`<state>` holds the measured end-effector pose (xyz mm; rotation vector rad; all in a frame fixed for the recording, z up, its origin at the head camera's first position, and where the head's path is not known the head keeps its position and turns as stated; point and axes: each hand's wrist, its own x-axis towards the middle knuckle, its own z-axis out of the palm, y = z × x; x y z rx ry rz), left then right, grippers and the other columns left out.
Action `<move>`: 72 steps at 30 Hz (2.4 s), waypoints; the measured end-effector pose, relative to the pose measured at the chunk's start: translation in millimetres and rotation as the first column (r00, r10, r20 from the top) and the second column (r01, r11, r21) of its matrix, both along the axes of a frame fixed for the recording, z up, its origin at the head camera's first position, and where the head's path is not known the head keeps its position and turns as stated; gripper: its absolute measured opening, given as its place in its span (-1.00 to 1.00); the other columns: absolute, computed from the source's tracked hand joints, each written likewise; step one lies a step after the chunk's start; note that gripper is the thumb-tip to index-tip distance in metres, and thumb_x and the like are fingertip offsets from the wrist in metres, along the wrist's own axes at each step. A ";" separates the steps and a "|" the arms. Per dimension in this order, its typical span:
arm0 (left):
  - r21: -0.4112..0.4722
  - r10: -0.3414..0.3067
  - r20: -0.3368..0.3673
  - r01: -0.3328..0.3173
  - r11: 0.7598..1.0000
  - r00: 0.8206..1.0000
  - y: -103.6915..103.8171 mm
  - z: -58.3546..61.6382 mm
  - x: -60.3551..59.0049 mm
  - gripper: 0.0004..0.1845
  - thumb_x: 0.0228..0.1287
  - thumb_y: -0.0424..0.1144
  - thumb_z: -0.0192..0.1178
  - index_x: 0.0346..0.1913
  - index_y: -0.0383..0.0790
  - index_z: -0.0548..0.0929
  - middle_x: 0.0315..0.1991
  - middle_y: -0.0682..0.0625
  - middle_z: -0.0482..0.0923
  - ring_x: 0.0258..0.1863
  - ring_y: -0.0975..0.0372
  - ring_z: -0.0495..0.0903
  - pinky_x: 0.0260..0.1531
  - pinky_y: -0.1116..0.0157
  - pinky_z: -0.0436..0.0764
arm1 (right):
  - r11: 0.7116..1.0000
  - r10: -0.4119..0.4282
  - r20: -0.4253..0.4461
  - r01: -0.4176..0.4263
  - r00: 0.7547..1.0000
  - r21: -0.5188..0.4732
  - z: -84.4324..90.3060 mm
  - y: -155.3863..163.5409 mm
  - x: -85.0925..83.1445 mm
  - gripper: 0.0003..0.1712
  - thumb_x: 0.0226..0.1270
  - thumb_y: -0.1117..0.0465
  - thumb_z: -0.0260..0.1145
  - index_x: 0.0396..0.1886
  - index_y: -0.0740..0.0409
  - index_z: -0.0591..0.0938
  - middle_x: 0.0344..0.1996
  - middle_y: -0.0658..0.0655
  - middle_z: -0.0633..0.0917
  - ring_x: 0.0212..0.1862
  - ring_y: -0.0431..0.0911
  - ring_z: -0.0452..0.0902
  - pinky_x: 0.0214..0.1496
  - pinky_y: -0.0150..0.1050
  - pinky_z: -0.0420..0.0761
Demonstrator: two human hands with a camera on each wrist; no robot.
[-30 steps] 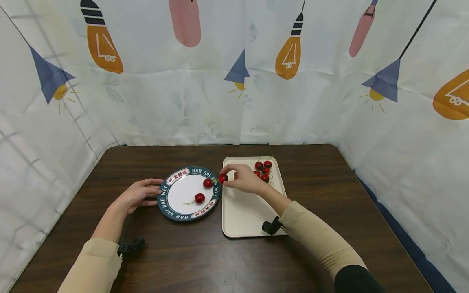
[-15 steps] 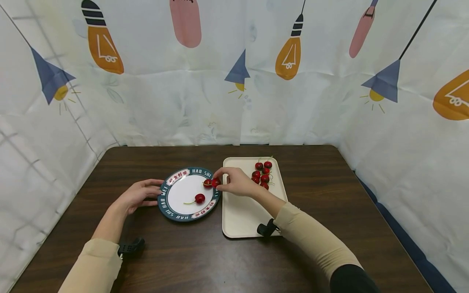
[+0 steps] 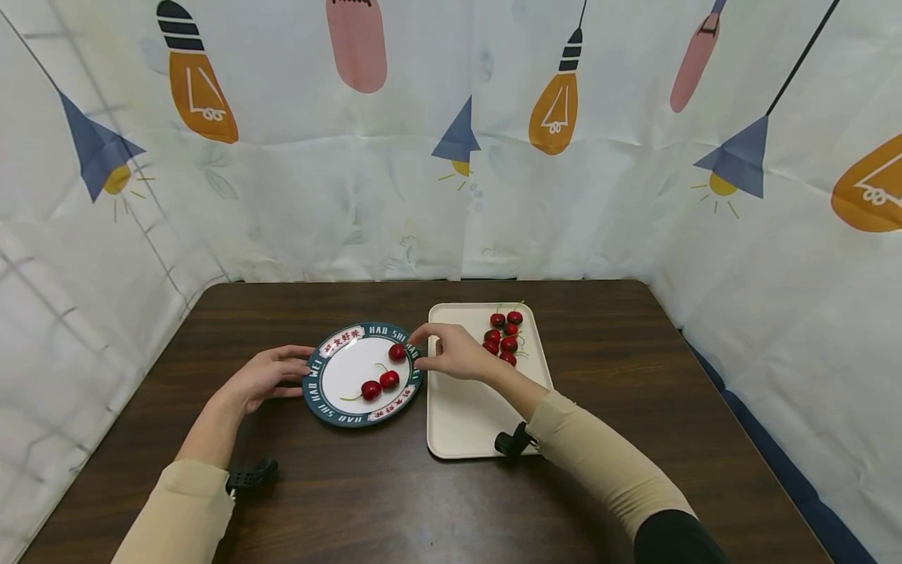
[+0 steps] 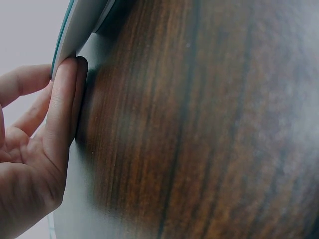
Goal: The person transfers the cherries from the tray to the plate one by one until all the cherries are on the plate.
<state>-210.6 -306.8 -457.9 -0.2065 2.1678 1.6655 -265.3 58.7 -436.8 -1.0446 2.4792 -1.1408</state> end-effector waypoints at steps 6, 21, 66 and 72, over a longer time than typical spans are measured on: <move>-0.001 0.001 0.002 -0.001 1.000 1.000 0.0 -0.3 -0.1 -0.37 0.54 -0.27 0.14 0.54 -0.39 0.23 0.25 -0.29 0.44 -0.08 0.19 0.63 -0.05 0.18 0.73 | 1.000 -0.015 0.010 0.015 1.000 -0.010 1.0 6.4 0.3 -0.58 0.33 0.27 0.48 0.15 0.22 0.66 0.06 0.18 0.68 -0.54 -0.15 0.38 -0.44 -0.33 0.47; -0.003 0.018 0.012 -0.018 1.000 1.000 -2.3 -2.5 -1.8 -0.37 0.55 -0.26 0.15 0.54 -0.37 0.23 0.25 -0.28 0.45 -0.06 0.17 0.63 -0.05 0.17 0.73 | 0.997 -0.072 -0.017 0.073 0.997 0.021 -1.0 35.2 -4.6 -0.60 0.32 0.25 0.48 0.12 0.20 0.67 0.03 0.15 0.71 -0.55 -0.14 0.39 -0.43 -0.30 0.48; -0.012 0.033 0.014 -0.033 0.999 0.999 -0.5 -5.3 -1.1 -0.37 0.54 -0.23 0.16 0.54 -0.34 0.25 0.31 -0.32 0.40 -0.04 0.13 0.63 -0.01 0.17 0.71 | 0.960 -0.277 0.034 0.275 0.960 0.045 -22.9 145.1 -1.8 -0.70 0.27 0.22 0.52 -0.01 0.12 0.71 -0.15 0.04 0.70 -0.51 -0.10 0.32 -0.48 -0.27 0.36; -0.009 0.034 0.015 -0.034 0.999 0.999 -1.1 -6.0 -1.6 -0.36 0.54 -0.23 0.16 0.55 -0.34 0.25 0.32 -0.32 0.39 -0.04 0.14 0.63 -0.02 0.18 0.71 | 0.957 -0.283 0.028 0.280 0.959 0.075 -23.9 144.3 0.0 -0.68 0.22 0.21 0.56 -0.04 0.11 0.72 -0.15 0.04 0.70 -0.53 -0.11 0.33 -0.50 -0.26 0.38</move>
